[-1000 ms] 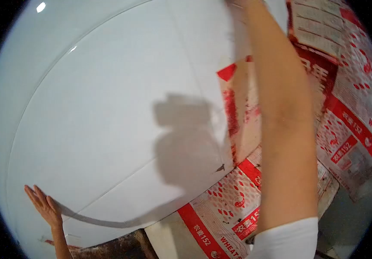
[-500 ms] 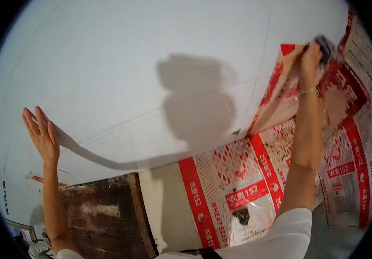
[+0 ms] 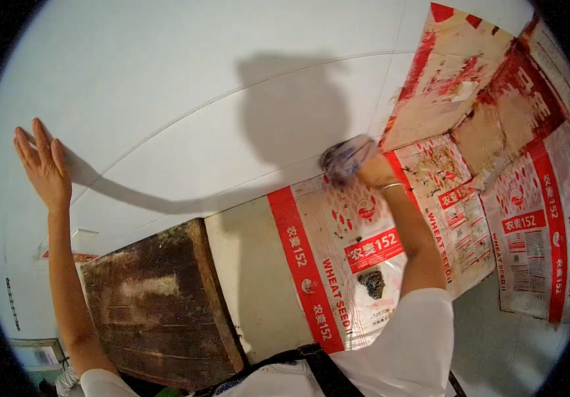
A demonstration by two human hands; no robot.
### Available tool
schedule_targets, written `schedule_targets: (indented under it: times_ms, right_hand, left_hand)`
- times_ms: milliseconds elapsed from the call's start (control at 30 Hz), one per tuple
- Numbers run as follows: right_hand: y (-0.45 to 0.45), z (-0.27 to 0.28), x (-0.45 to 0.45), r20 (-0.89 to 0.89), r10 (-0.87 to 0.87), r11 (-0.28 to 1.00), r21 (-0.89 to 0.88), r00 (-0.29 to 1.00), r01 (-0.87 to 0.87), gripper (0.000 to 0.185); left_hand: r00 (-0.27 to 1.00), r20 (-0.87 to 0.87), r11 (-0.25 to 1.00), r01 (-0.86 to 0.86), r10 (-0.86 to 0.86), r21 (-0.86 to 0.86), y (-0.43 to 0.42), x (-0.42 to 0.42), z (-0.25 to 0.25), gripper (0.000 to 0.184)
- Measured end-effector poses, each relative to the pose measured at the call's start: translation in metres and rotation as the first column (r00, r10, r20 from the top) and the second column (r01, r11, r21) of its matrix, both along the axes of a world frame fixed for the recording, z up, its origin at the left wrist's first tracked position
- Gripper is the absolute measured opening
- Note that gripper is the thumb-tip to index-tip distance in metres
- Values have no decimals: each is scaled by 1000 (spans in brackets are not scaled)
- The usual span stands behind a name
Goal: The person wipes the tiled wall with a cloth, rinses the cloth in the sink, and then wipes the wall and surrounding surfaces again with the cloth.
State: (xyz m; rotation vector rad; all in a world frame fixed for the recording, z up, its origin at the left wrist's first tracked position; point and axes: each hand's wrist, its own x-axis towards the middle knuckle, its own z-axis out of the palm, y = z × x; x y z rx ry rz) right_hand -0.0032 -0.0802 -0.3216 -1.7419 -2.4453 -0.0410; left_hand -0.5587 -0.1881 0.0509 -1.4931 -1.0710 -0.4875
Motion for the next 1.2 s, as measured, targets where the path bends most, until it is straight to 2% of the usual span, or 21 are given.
schedule_targets:
  times_ms: [67, 133, 167, 267, 333, 400, 433, 467, 500, 600, 633, 667, 700, 733, 800, 833, 900, 967, 1033, 1100, 1200]
  right_hand:
    - [1, 36, 15, -207, -249, 966, -122, 946, 228, 52]
    - [44, 73, 45, 364, -35, 998, -29, 931, 49, 48]
    - [59, 120, 49, 472, 41, 748, 570, 881, -340, 49]
    - [64, 299, -34, 122, 172, 542, 817, 977, -198, 35]
    - [42, 368, -119, 9, 409, 209, 972, 913, -103, 45]
    - [22, 355, -180, 38, 164, 290, 953, 986, -85, 44]
    - [30, 329, -198, 68, 398, 441, 861, 915, -256, 41]
    - [52, 265, -202, 368, 103, 343, 859, 924, -381, 24]
    - [55, 208, -221, 124, 378, 669, 648, 917, -364, 35]
    - [30, 55, -253, -24, 748, 564, 549, 663, -617, 36]
    - [-15, 77, -230, 79, 481, 875, 25, 873, -484, 37]
    - [-13, 8, -215, 117, 522, 783, 328, 845, -529, 36]
    - [-1, -37, -194, 31, 692, 686, 285, 721, -670, 32]
    - [13, -104, -146, 536, 478, 632, 340, 695, -697, 38]
    - [-22, 5, -158, 721, 250, 966, -228, 647, -119, 42]
    - [-19, -2, -131, 738, 210, 973, -225, 641, -59, 42]
    - [-5, -17, -58, 174, 102, 826, 534, 979, -181, 43]
    - [4, 69, -44, 213, 335, 807, 439, 918, -396, 47]
    - [-3, 152, -68, 167, 146, 814, 539, 975, -214, 47]
    - [22, 171, -73, -336, 48, 902, 418, 941, 103, 50]
    - [50, 156, -88, -559, 128, 510, 745, 819, 429, 57]
  left_hand:
    - [1000, -5, 1000, 19, -19, 4, 0, -1, 0, 46]
    - [999, -26, 999, 43, -43, 12, 3, 0, 1, 46]
    - [995, -52, 996, 81, -79, 31, 4, -2, 0, 45]
    - [997, -53, 998, 60, -59, 10, 5, -14, 0, 45]
    - [996, -56, 995, 77, -73, 70, 2, -10, -3, 44]
    - [999, 29, 998, 46, -45, -34, -12, -5, -3, 44]
    - [994, 106, 991, 38, -24, -129, -20, -6, -4, 44]
    - [998, 28, 986, -52, 57, -157, -30, -10, -6, 46]
    - [994, 110, 974, 49, -24, -222, -44, 6, -16, 49]
    - [974, 224, 932, 50, 34, -360, -92, 37, -62, 49]
    - [949, 305, 896, 66, 80, -439, -111, 42, -78, 49]
    - [929, 339, 856, 53, 146, -514, -130, 42, -95, 50]
    - [904, 373, 809, 54, 210, -585, -149, 41, -111, 51]
    - [887, 389, 777, 58, 248, -627, -167, 36, -127, 52]
    - [848, 424, 715, 79, 318, -695, -195, 16, -158, 53]
    - [825, 439, 681, 92, 357, -726, -208, 7, -173, 53]
    - [758, 515, 654, 157, 401, -740, -231, -5, -204, 50]
    - [662, 589, 613, 240, 464, -753, -249, -7, -225, 52]
    - [632, 613, 591, 288, 474, -753, -261, -7, -240, 54]
    - [594, 622, 570, 308, 510, -762, -267, -6, -253, 55]
    - [546, 665, 570, 365, 509, -736, -277, -4, -259, 56]
